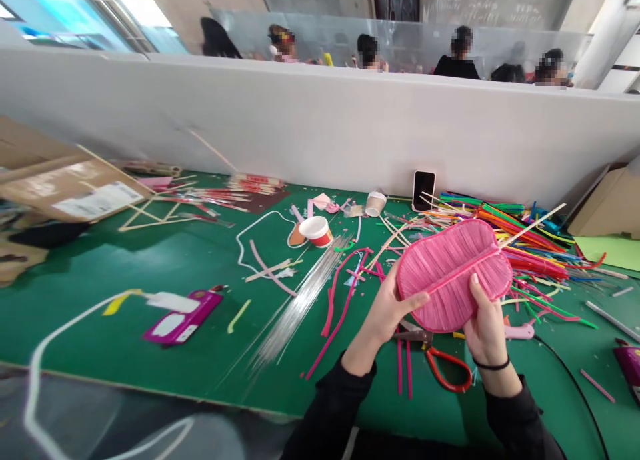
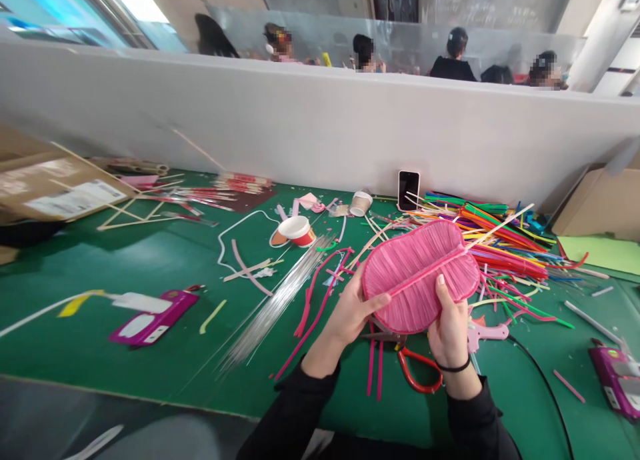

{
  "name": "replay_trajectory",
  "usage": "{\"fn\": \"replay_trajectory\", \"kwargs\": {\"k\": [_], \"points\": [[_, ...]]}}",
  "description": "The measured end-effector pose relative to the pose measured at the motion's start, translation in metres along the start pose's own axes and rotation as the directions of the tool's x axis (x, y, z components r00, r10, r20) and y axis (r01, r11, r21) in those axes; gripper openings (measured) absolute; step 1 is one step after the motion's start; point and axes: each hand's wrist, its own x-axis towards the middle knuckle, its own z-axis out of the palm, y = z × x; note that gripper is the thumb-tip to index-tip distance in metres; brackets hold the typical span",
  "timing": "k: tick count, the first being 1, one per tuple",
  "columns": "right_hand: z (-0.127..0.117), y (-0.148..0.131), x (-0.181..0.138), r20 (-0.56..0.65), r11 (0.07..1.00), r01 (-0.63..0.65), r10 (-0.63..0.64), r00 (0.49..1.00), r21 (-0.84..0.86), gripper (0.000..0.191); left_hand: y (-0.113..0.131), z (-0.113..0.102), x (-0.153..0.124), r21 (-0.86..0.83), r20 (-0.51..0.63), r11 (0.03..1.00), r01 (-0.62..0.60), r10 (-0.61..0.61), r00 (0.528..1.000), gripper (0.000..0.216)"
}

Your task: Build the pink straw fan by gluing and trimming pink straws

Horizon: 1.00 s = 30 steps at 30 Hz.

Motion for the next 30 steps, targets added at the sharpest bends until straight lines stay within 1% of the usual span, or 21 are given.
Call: {"fn": "replay_trajectory", "kwargs": {"k": [2,3,5,6,8,9,11,13,15,18,21,26,28,30], "points": [[-0.001,0.0,-0.004,0.018,1.0,-0.012,0.012,1.0,-0.016,0.056,0.0,-0.003,0.0,-0.162,0.058,0.983,0.092,-0.084,0.995,0.091],[-0.004,-0.002,-0.005,0.039,0.999,-0.026,0.027,0.999,-0.029,0.057,0.001,-0.005,-0.001,-0.209,0.05,0.971,0.12,-0.112,0.992,0.093],[-0.011,-0.01,-0.004,0.108,0.997,-0.046,0.052,0.993,-0.057,0.057,0.002,-0.011,-0.002,-0.251,-0.001,0.957,0.144,-0.149,0.989,0.089],[-0.015,-0.017,-0.002,0.153,0.996,-0.044,0.055,0.987,-0.074,0.057,0.003,-0.014,-0.003,-0.262,-0.016,0.953,0.152,-0.162,0.987,0.085],[-0.023,-0.032,0.005,0.253,0.991,0.007,0.027,0.967,-0.133,0.053,0.007,-0.022,-0.004,-0.268,0.002,0.947,0.178,-0.184,0.983,0.078],[-0.026,-0.039,0.009,0.288,0.982,0.051,0.004,0.958,-0.183,0.047,0.009,-0.026,-0.005,-0.259,0.023,0.947,0.192,-0.193,0.981,0.075],[-0.029,-0.05,0.015,0.355,0.938,0.113,0.011,0.935,-0.327,0.033,0.013,-0.031,-0.005,-0.227,0.057,0.951,0.211,-0.204,0.977,0.072],[-0.03,-0.053,0.018,0.389,0.88,0.155,0.037,0.921,-0.45,0.031,0.016,-0.034,-0.006,-0.201,0.086,0.953,0.226,-0.213,0.973,0.07],[-0.03,-0.049,0.017,0.389,0.845,0.182,0.034,0.921,-0.503,0.033,0.017,-0.034,-0.007,-0.19,0.105,0.952,0.239,-0.223,0.969,0.069],[-0.031,-0.041,0.015,0.365,0.848,0.197,-0.005,0.931,-0.492,0.035,0.015,-0.034,-0.006,-0.194,0.119,0.948,0.254,-0.234,0.965,0.068],[-0.035,-0.037,0.015,0.367,0.87,0.175,0.008,0.93,-0.462,0.034,0.014,-0.036,-0.006,-0.2,0.12,0.944,0.261,-0.241,0.963,0.064],[-0.033,-0.041,0.016,0.394,0.898,0.15,0.027,0.919,-0.413,0.031,0.013,-0.04,-0.003,-0.195,0.092,0.941,0.275,-0.262,0.961,0.055],[-0.031,-0.042,0.014,0.397,0.919,0.099,0.066,0.916,-0.382,0.031,0.012,-0.039,-0.001,-0.226,0.11,0.926,0.303,-0.285,0.952,0.057],[-0.029,-0.041,0.012,0.392,0.927,-0.013,0.171,0.904,-0.374,0.033,0.009,-0.038,0.002,-0.257,0.134,0.9,0.351,-0.326,0.936,0.058]]}}
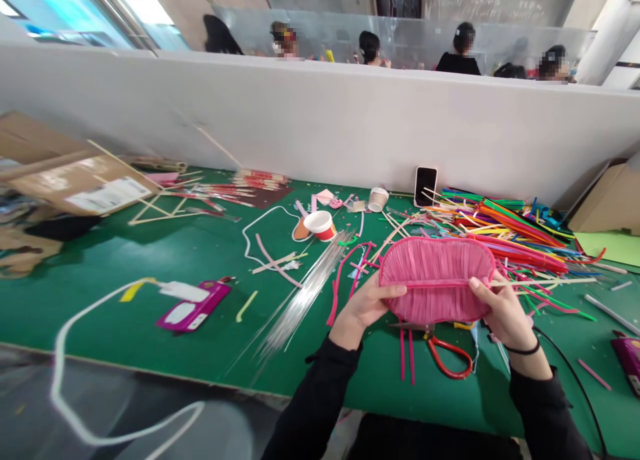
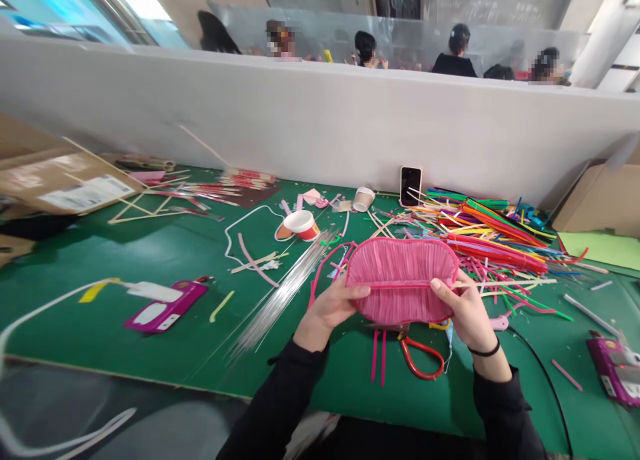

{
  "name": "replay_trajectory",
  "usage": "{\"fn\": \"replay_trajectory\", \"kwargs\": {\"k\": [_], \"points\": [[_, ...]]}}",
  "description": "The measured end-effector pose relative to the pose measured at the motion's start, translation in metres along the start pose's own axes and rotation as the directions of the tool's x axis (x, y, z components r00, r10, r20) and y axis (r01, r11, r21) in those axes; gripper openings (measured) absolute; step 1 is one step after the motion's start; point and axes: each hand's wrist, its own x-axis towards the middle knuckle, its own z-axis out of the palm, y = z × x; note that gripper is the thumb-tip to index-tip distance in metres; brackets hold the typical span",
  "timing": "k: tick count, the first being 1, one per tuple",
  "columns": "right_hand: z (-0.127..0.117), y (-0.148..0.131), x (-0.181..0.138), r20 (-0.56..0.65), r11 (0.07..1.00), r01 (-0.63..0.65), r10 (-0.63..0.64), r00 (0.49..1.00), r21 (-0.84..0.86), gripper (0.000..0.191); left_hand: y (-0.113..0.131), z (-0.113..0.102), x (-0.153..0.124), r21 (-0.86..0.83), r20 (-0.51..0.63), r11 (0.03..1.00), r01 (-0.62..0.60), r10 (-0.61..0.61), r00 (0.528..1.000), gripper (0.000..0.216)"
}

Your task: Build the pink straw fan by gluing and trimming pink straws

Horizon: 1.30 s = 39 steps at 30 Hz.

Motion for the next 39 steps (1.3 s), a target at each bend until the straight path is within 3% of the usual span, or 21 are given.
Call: {"fn": "replay_trajectory", "kwargs": {"k": [5,11,19,24,28,31,33,34,36,37,39], "points": [[0.002,0.008,-0.003,0.035,0.981,-0.187,0.185,0.982,0.058,0.034,-0.007,0.003,0.006,-0.012,-0.024,0.997,0.081,-0.081,0.996,0.051],[0.001,0.013,-0.004,0.015,0.968,-0.226,0.226,0.974,0.104,0.035,-0.004,0.003,0.006,-0.041,-0.074,0.991,0.124,-0.127,0.989,0.052],[0.002,0.014,-0.004,-0.006,0.95,-0.268,0.273,0.962,0.162,0.037,0.0,0.001,0.004,-0.017,-0.043,0.992,0.122,-0.123,0.991,0.05],[-0.001,0.015,-0.003,0.01,0.963,-0.246,0.246,0.969,0.114,0.034,-0.004,-0.003,0.008,-0.007,-0.038,0.994,0.106,-0.107,0.994,0.054],[0.0,0.021,-0.002,-0.062,0.993,-0.093,0.097,0.993,0.068,0.033,-0.005,-0.008,0.017,-0.01,-0.056,1.0,0.024,-0.024,0.998,0.053],[0.004,0.027,-0.004,-0.119,0.976,0.157,-0.176,0.977,-0.15,0.024,-0.007,-0.007,0.02,-0.064,-0.004,0.998,-0.019,0.019,1.0,0.055],[0.008,0.03,-0.007,0.086,0.823,0.369,-0.37,0.925,-0.432,0.028,-0.011,-0.002,0.018,-0.141,0.063,0.99,0.008,0.001,0.998,0.058],[0.011,0.031,-0.009,0.246,0.704,0.464,-0.395,0.885,-0.538,0.038,-0.015,0.001,0.016,-0.176,0.07,0.984,0.03,-0.018,0.997,0.058],[0.014,0.032,-0.013,0.501,0.519,0.584,-0.308,0.809,-0.624,0.061,-0.022,0.008,0.012,-0.205,-0.023,0.977,0.055,-0.061,0.998,0.05],[0.014,0.032,-0.015,0.561,0.47,0.607,-0.254,0.788,-0.641,0.068,-0.024,0.01,0.01,-0.202,-0.1,0.978,0.053,-0.075,0.992,0.042],[0.013,0.032,-0.02,0.542,0.462,0.589,-0.246,0.804,-0.664,0.069,-0.027,0.011,0.006,-0.188,-0.232,0.981,0.044,-0.088,0.969,0.025]]}}
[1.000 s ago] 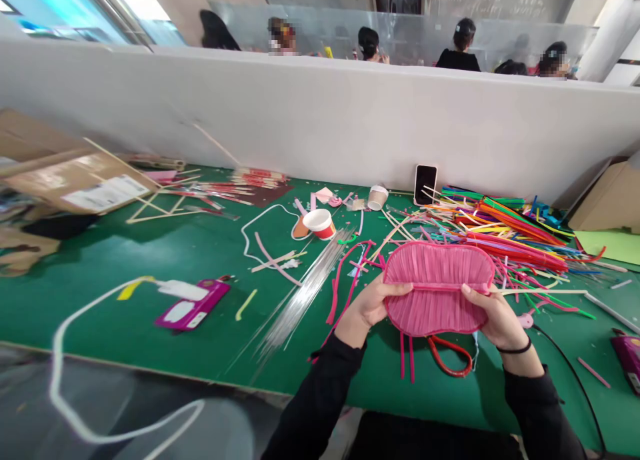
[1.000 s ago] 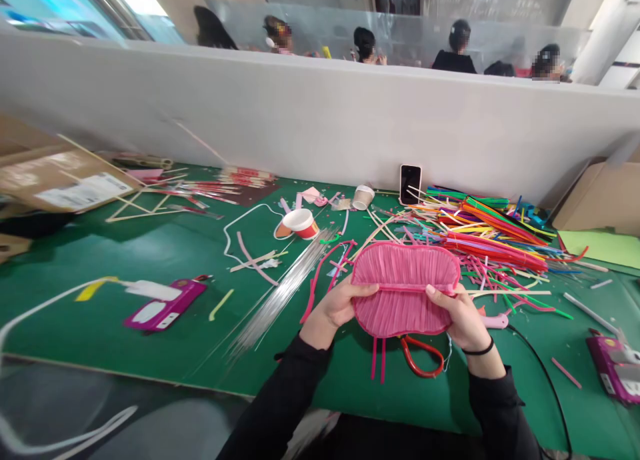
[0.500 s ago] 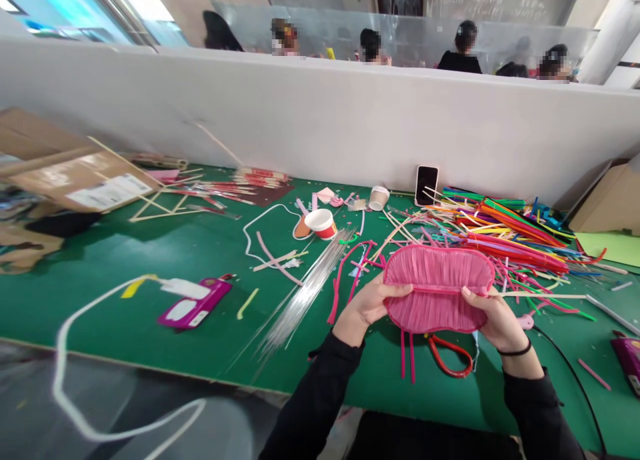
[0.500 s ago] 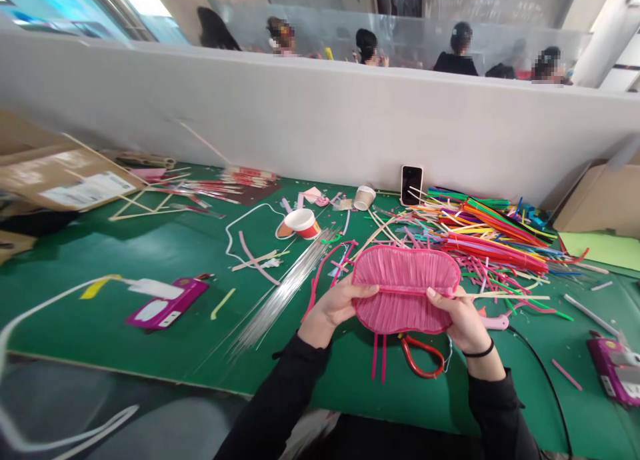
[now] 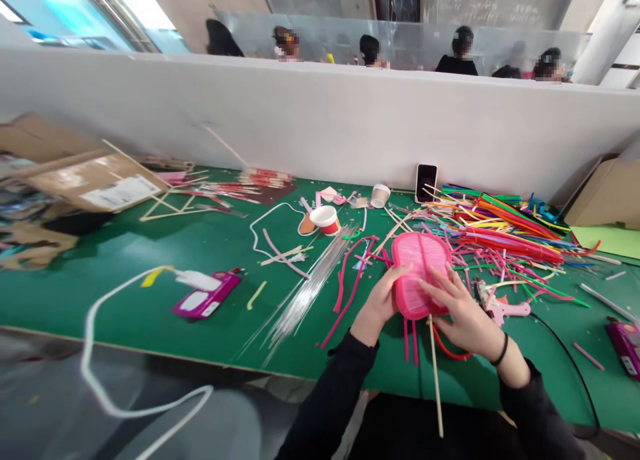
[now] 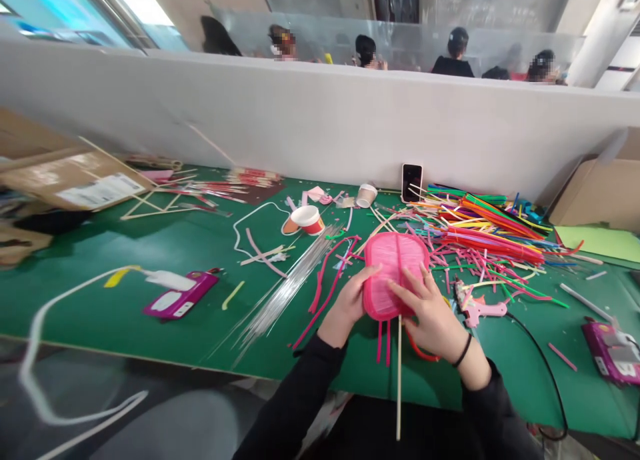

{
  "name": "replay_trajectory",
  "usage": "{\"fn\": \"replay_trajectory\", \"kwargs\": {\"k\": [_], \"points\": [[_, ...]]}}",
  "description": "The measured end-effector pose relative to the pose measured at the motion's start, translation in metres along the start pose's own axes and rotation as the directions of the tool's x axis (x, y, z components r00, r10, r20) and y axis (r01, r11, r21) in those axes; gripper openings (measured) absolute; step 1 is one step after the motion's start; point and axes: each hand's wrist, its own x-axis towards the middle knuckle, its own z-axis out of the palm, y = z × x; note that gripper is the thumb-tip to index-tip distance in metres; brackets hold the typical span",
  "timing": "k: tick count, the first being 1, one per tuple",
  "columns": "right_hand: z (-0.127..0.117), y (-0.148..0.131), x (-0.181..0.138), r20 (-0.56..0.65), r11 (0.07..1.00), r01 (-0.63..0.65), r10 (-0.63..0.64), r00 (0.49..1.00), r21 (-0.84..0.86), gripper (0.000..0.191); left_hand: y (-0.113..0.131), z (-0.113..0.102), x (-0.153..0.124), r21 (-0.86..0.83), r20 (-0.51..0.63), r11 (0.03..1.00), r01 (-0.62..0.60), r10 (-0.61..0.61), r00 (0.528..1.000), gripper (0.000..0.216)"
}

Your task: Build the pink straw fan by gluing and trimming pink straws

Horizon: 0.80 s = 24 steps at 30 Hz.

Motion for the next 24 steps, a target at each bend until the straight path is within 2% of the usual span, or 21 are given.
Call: {"fn": "replay_trajectory", "kwargs": {"k": [2,5,7,13,17,19,22,24], "points": [[-0.003,0.0,-0.006,-0.144,0.995,-0.07,0.081,0.986,0.078,0.057,0.003,-0.003,-0.003,0.002,-0.066,1.0,-0.01,0.01,0.998,0.016],[-0.007,0.004,-0.016,-0.354,0.951,-0.173,0.258,0.899,0.255,0.04,0.012,-0.009,-0.008,-0.013,-0.119,0.999,-0.034,0.032,0.992,0.017],[-0.007,0.006,-0.023,-0.373,0.921,-0.214,0.333,0.866,0.325,0.037,0.017,-0.012,-0.011,-0.019,-0.142,0.998,-0.054,0.05,0.989,0.021],[0.005,0.008,-0.044,-0.286,0.852,-0.261,0.416,0.863,0.453,0.033,0.025,-0.02,-0.015,-0.003,-0.138,0.998,-0.069,0.068,0.988,0.028],[0.01,0.011,-0.049,-0.262,0.851,-0.292,0.431,0.863,0.437,0.036,0.033,-0.022,-0.016,0.058,-0.113,0.997,-0.043,0.049,0.992,0.029],[0.009,0.013,-0.043,-0.316,0.868,-0.271,0.418,0.852,0.416,0.036,0.037,-0.021,-0.019,0.098,-0.086,0.995,0.013,-0.004,0.996,0.028],[0.003,0.017,-0.023,-0.497,0.912,-0.211,0.374,0.784,0.353,0.041,0.041,-0.019,-0.026,0.187,-0.041,0.975,0.119,-0.113,0.993,0.026],[-0.001,0.02,-0.009,-0.525,0.905,-0.202,0.386,0.759,0.374,0.044,0.041,-0.018,-0.031,0.246,-0.022,0.956,0.163,-0.163,0.986,0.027]]}}
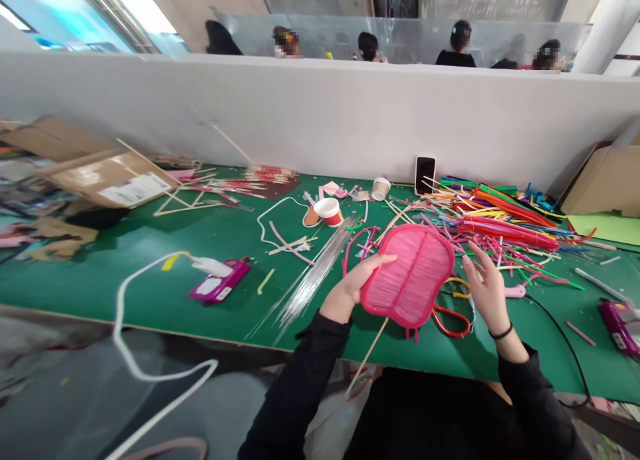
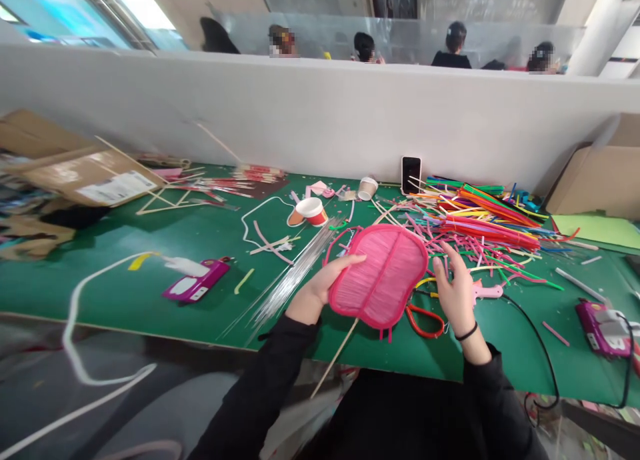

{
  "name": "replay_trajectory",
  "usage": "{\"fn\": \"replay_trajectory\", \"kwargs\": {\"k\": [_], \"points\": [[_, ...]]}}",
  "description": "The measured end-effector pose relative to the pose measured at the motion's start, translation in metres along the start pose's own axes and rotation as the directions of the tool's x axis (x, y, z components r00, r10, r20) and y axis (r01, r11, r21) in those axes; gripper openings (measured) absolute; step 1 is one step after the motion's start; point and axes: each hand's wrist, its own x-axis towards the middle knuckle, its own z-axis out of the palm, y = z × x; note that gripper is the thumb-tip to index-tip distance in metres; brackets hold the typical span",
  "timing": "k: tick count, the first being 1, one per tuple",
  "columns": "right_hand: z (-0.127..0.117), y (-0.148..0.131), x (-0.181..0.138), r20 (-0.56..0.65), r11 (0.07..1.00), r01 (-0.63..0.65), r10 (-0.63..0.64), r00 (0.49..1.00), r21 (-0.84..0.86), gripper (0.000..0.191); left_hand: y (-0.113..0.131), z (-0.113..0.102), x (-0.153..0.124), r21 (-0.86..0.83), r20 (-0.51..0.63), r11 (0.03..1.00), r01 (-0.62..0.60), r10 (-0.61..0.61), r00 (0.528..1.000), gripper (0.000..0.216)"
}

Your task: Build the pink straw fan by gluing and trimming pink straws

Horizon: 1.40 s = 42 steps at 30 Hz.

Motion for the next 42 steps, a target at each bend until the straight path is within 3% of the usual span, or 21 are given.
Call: {"fn": "replay_trajectory", "kwargs": {"k": [5,10,15,18,21,23,25,27,31,35,37,38,40,42], "points": [[-0.002,-0.001,0.012,0.081,0.998,-0.019,0.015,0.997,0.054,0.035,-0.007,-0.003,-0.007,0.091,0.049,0.995,0.041,-0.045,0.998,0.022],[-0.013,-0.004,0.006,0.166,0.991,0.075,-0.056,0.984,-0.107,0.028,-0.012,-0.006,-0.01,0.158,0.115,0.987,0.023,-0.042,0.992,0.018],[-0.012,-0.012,0.007,0.213,0.957,0.179,-0.13,0.968,-0.227,0.025,-0.014,-0.004,-0.01,0.197,0.091,0.98,0.019,-0.037,0.995,0.021],[-0.021,-0.017,0.008,0.162,0.928,0.218,-0.176,0.971,-0.301,0.025,-0.015,-0.005,-0.01,0.184,0.069,0.983,0.022,-0.036,0.997,0.017],[-0.04,-0.012,0.001,0.046,0.891,0.171,-0.168,0.985,-0.421,0.026,-0.016,-0.012,-0.009,0.097,0.0,0.994,0.043,-0.043,0.999,0.01],[-0.046,-0.001,-0.012,0.14,0.83,0.206,-0.156,0.978,-0.519,0.023,-0.016,-0.02,-0.009,0.013,-0.056,0.998,0.065,-0.064,0.996,0.007],[-0.041,0.015,-0.029,0.379,0.707,0.383,-0.173,0.909,-0.595,0.018,-0.016,-0.029,-0.01,-0.054,-0.093,0.995,0.083,-0.087,0.992,0.011],[-0.025,0.029,-0.044,0.541,0.549,0.516,-0.133,0.83,-0.657,0.034,-0.016,-0.036,-0.012,-0.106,-0.116,0.99,0.091,-0.103,0.988,0.016],[0.007,0.044,-0.052,0.505,0.288,0.501,-0.067,0.861,-0.816,0.032,-0.018,-0.041,-0.018,-0.153,-0.151,0.987,0.058,-0.081,0.985,0.026],[0.011,0.044,-0.043,0.536,0.196,0.538,-0.068,0.842,-0.82,0.033,-0.016,-0.045,-0.02,-0.183,-0.11,0.982,0.043,-0.064,0.992,0.032],[0.004,0.045,-0.04,0.558,0.215,0.557,-0.062,0.827,-0.802,0.031,-0.013,-0.052,-0.018,-0.212,-0.046,0.977,0.027,-0.038,0.998,0.034],[-0.001,0.045,-0.04,0.547,0.271,0.541,-0.059,0.835,-0.797,0.03,-0.012,-0.057,-0.016,-0.228,0.003,0.973,0.02,-0.02,1.0,0.035],[-0.014,0.045,-0.04,0.479,0.505,0.427,-0.031,0.877,-0.75,0.028,-0.01,-0.068,-0.012,-0.257,0.126,0.967,0.005,0.028,0.992,0.036],[-0.028,0.042,-0.041,0.393,0.786,0.198,0.062,0.917,-0.585,0.027,-0.01,-0.075,-0.007,-0.276,0.251,0.961,-0.008,0.08,0.965,0.035]]}}
